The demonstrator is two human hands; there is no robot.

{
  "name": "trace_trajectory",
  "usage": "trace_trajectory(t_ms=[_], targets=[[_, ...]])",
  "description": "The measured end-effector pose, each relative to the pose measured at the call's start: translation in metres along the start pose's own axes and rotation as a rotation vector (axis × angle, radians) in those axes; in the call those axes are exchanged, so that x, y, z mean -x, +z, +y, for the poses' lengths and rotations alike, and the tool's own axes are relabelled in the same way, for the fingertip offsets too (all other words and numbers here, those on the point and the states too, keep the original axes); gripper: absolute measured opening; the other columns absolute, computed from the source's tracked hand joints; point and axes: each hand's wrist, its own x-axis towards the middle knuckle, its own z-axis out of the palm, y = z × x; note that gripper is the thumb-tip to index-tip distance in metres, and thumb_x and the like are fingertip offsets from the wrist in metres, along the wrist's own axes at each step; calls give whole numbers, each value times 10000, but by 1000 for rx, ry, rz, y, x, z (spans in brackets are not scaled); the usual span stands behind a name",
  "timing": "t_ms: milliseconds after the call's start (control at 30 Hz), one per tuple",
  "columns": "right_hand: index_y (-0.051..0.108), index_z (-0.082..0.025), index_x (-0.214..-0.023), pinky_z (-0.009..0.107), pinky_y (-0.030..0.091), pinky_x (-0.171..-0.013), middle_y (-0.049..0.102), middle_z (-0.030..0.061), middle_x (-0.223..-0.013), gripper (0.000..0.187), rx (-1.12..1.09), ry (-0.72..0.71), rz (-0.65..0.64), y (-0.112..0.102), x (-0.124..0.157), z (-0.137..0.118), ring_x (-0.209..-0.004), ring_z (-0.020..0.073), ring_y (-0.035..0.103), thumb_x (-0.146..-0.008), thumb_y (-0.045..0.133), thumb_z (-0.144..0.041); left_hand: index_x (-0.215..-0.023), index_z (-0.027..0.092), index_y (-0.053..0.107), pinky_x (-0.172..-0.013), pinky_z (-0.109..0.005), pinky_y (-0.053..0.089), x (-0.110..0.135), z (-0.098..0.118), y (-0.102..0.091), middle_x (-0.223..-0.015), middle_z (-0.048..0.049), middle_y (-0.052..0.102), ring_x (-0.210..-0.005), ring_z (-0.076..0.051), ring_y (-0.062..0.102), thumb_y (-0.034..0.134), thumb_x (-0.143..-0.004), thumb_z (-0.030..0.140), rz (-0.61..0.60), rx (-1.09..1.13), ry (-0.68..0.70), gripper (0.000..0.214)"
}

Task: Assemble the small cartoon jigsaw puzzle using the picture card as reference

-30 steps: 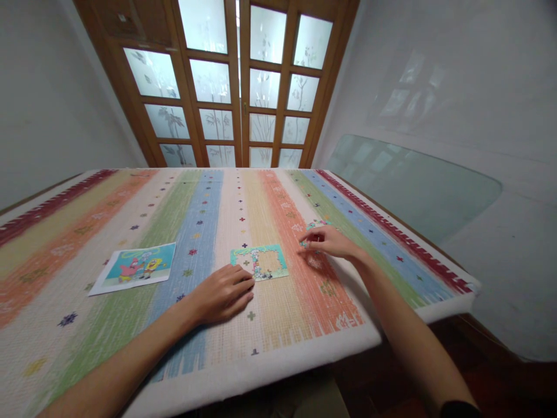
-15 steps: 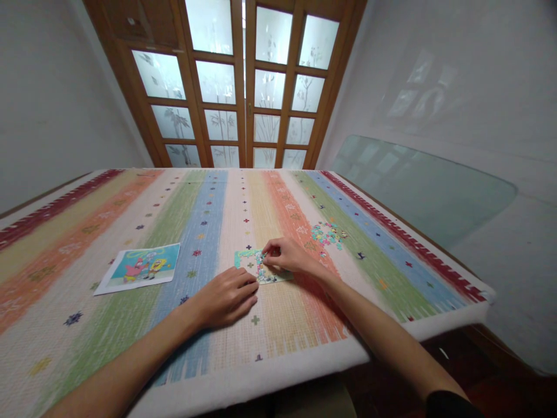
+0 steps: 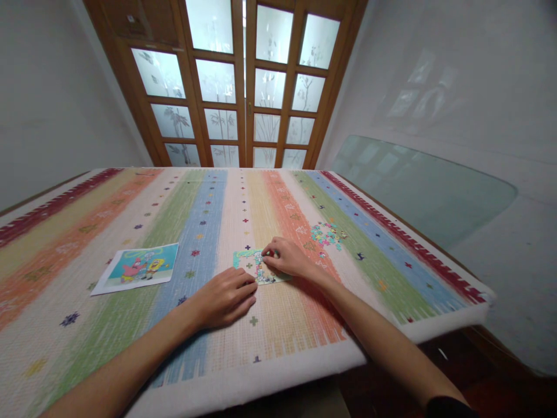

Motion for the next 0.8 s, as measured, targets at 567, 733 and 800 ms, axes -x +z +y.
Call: trace_trajectory(t_ms=[567,733,800], targets=[[750,-161,-1019,307,444,-824,723,90,-978,188,-57,-39,84,-12,2,11,-897,191,621,-949,576,-177,-1044,157,667,-789,-397,531,1,-1,1,-983,-102,727,-867,-227,649,432,-1048,223,18,-40,13,244],[755,-165,-941,276,439,-717,748,61,-895,175,-107,52,157,-53,18,44,-745,158,608,-908,585,-187,-1030,140,676,-772,-405,539,1,-1,2,-989,-116,730,-864,-235,656,428,-1050,214,28,-30,25,260],[763,-177,-909,268,430,-689,755,49,-872,165,-86,93,153,-69,31,60,-701,147,598,-894,604,-222,-1022,137,681,-773,-402,541,1,-1,3,-988,-116,733,-862,-232,659,433,-1049,211,42,-28,32,260]])
